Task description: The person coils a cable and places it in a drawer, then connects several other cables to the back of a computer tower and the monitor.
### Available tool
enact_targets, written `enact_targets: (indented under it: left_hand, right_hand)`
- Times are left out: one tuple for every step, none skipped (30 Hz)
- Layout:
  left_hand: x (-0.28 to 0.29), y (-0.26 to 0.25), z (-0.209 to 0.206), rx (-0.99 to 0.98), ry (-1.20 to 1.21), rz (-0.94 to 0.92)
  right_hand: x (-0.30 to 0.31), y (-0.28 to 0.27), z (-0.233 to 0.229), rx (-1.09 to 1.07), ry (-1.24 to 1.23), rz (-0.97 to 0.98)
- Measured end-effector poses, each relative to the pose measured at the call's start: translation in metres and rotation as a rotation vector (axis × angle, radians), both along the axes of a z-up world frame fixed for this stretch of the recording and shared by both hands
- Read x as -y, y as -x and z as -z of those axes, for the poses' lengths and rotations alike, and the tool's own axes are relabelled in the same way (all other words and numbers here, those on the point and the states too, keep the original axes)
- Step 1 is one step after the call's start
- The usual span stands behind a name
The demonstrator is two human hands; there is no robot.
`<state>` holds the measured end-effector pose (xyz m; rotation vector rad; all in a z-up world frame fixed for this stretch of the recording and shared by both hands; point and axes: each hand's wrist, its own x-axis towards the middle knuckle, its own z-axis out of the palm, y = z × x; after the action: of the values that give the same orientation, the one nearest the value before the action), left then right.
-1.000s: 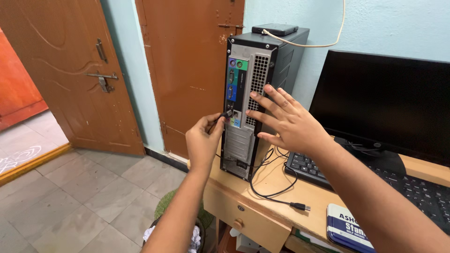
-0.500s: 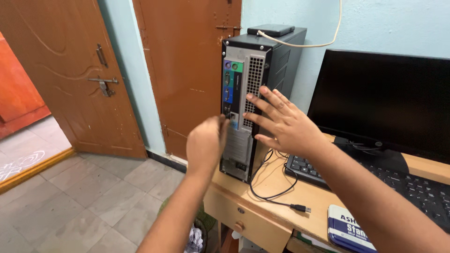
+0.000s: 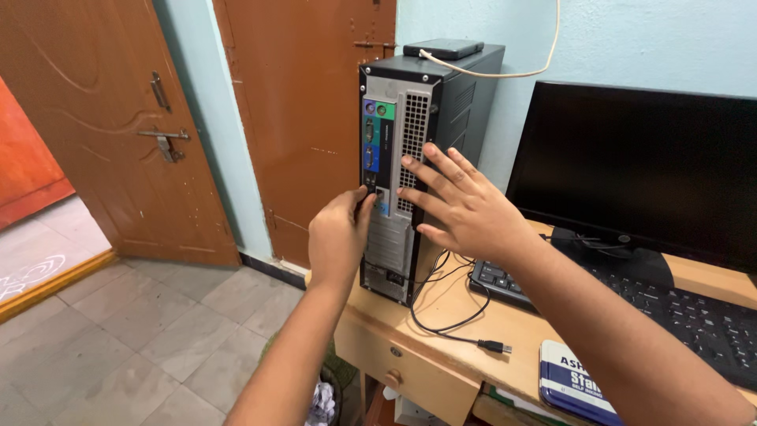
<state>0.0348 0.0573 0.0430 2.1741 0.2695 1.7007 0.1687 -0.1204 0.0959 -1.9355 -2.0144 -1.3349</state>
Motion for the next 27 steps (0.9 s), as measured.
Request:
enact_targets:
  left_hand:
    - [-0.001, -0.001, 0.000, 0.015, -0.005, 0.007]
    - [0.000, -0.001, 0.000, 0.030, -0.010, 0.015]
    - [0.000, 0.000, 0.000, 0.043, -0.016, 0.023]
    - [-0.001, 0.001, -0.002, 0.024, -0.023, 0.022]
    - [-0.001, 0.002, -0.004, 0.007, -0.027, 0.022]
    - [-0.001, 0.003, -0.007, -0.011, -0.031, 0.023]
    - [-0.001, 0.006, -0.011, -0.055, 0.028, 0.040]
    - [-0.003, 0.012, -0.014, -0.099, 0.087, 0.058]
    - [-0.003, 0.016, -0.017, -0.138, 0.147, 0.076]
    - [-0.001, 0.018, -0.017, -0.166, 0.160, 0.032]
    - [0.002, 0.019, -0.018, -0.199, 0.163, -0.007]
    - [0.003, 0.018, -0.020, -0.233, 0.167, -0.047]
    - [0.004, 0.017, -0.021, -0.232, 0.160, -0.061]
    - [0.004, 0.014, -0.023, -0.232, 0.152, -0.075]
    - [0.006, 0.013, -0.021, -0.238, 0.152, -0.088]
    - [0.005, 0.013, -0.020, -0.322, 0.184, -0.102]
    - [0.003, 0.014, -0.021, -0.403, 0.215, -0.119]
    - [0.003, 0.015, -0.022, -0.485, 0.245, -0.135]
    - [0.004, 0.019, -0.020, -0.340, 0.191, -0.052]
    - [0.009, 0.025, -0.014, -0.193, 0.139, 0.030]
    - [0.014, 0.029, -0.009, -0.038, 0.082, 0.117]
    - [0.021, 0.036, 0.000, 0.048, -0.076, -0.039]
    - [0.029, 0.043, 0.012, 0.133, -0.231, -0.190]
    - [0.035, 0.047, 0.023, 0.143, -0.290, -0.107]
    - [0.040, 0.051, 0.036, 0.153, -0.343, -0.028]
    - [0.047, 0.053, 0.053, 0.028, -0.324, 0.134]
    - [0.054, 0.051, 0.069, -0.095, -0.304, 0.290]
  right_hand:
    - [0.000, 0.000, 0.000, 0.002, -0.002, 0.009]
    - [0.000, 0.000, -0.001, 0.003, -0.002, 0.007]
    - [0.000, 0.001, -0.001, 0.002, -0.004, 0.006]
    - [0.000, 0.001, 0.000, 0.001, -0.005, 0.005]
    - [0.000, 0.001, 0.000, 0.005, -0.003, 0.016]
    - [0.000, 0.002, 0.000, 0.009, 0.000, 0.026]
    - [0.001, 0.002, -0.001, 0.019, 0.006, 0.036]
    - [0.002, 0.003, -0.001, 0.018, 0.004, 0.035]
    - [0.003, 0.003, -0.001, 0.022, 0.002, 0.033]
    - [0.003, 0.003, -0.001, 0.026, 0.001, 0.030]
    - [0.003, 0.003, -0.001, 0.029, -0.001, 0.032]
    - [0.002, 0.003, -0.001, 0.033, -0.003, 0.034]
    - [0.003, 0.004, -0.001, 0.034, -0.002, 0.037]
    - [0.001, 0.004, -0.002, 0.025, 0.003, 0.042]
    - [0.001, 0.004, -0.002, 0.008, 0.015, 0.048]
    - [0.001, 0.005, -0.001, -0.008, 0.027, 0.053]
    - [0.002, 0.005, -0.001, -0.025, 0.030, 0.035]
    - [0.003, 0.004, 0.000, -0.041, 0.032, 0.017]
    - [0.007, 0.003, 0.000, -0.056, 0.030, 0.002]
    - [0.015, 0.002, 0.004, -0.069, 0.020, -0.026]
    - [0.027, 0.001, 0.010, -0.073, 0.006, -0.049]
    - [0.040, -0.002, 0.016, -0.077, -0.008, -0.072]
    - [0.055, -0.007, 0.025, -0.112, 0.000, -0.030]
    - [0.072, -0.013, 0.034, -0.148, 0.008, 0.012]
    - [0.085, -0.021, 0.043, -0.354, 0.125, 0.211]
    - [0.097, -0.028, 0.054, -0.560, 0.240, 0.412]
    - [0.107, -0.033, 0.066, -0.643, 0.259, 0.426]
